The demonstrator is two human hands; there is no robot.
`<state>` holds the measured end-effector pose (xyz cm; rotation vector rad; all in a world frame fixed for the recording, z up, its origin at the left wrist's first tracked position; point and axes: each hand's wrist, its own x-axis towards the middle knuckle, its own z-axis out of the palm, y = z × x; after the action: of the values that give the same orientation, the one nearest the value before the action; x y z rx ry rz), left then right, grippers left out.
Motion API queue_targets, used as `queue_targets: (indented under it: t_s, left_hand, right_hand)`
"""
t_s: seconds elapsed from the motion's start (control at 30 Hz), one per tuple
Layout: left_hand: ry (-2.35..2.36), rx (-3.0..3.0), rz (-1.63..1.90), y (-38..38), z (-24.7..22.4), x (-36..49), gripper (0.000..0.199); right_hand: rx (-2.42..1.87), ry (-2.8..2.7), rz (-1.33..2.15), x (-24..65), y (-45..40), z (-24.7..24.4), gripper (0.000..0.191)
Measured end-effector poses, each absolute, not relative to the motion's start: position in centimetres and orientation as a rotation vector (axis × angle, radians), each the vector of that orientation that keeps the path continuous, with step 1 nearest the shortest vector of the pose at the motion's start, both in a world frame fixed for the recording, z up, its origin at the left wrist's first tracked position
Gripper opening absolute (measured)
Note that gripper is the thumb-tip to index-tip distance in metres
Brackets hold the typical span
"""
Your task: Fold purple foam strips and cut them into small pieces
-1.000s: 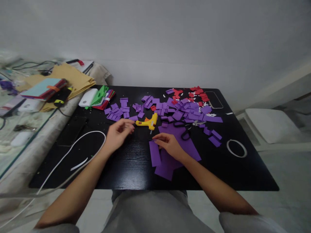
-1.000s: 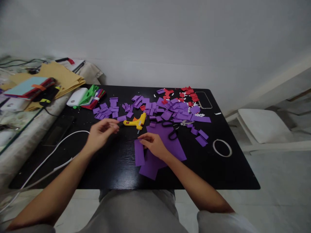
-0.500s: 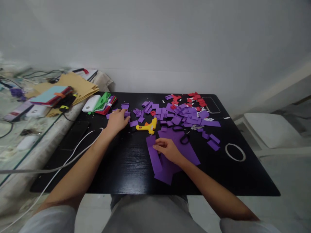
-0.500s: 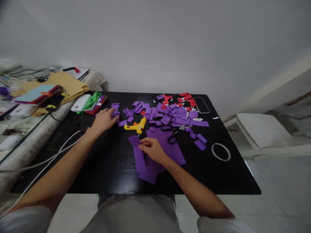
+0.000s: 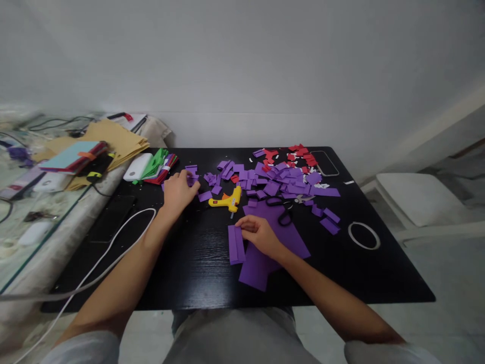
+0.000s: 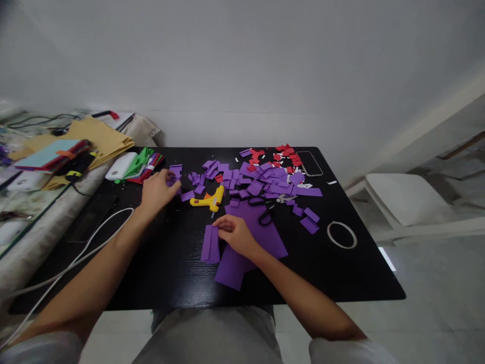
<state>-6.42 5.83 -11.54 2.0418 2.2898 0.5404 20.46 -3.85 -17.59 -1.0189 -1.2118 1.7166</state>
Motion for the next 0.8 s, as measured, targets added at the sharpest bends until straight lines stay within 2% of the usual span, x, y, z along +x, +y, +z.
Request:
queue_targets:
  t_s: [0.1, 0.23, 0.4, 0.6, 0.8]
  left_hand:
    - [1.789, 1.857, 0.980, 3.0, -10.8, -5.6, 0.038]
    - [1.287, 1.768, 0.961, -1.8, -11.1, -2.8, 0.031]
    - [1.218, 1.948, 0.977, -4.6, -13.3, 0.0, 0.027]
    - [1.188, 1.947, 0.997, -4.8, -14.2, 0.1, 0.023]
    - [1.156, 1.916, 1.042, -5.0, -13.9, 0.0, 0.017]
  right_hand:
    - [-1.035, -1.228, 1.685, 20.4, -3.9, -17.7, 0.019]
    - [-1.078, -1.283, 1.444, 20.1, -4.4, -17.6, 0.017]
    - [-1.102, -1.337, 1.263, 20.0, -5.1, -17.0, 0.019]
    - [-1.030, -1.217, 1.378, 20.0, -4.9, -17.0, 0.026]
    - [-0.935, -1.121, 1.563, 20.2, -5.1, -16.5, 0.025]
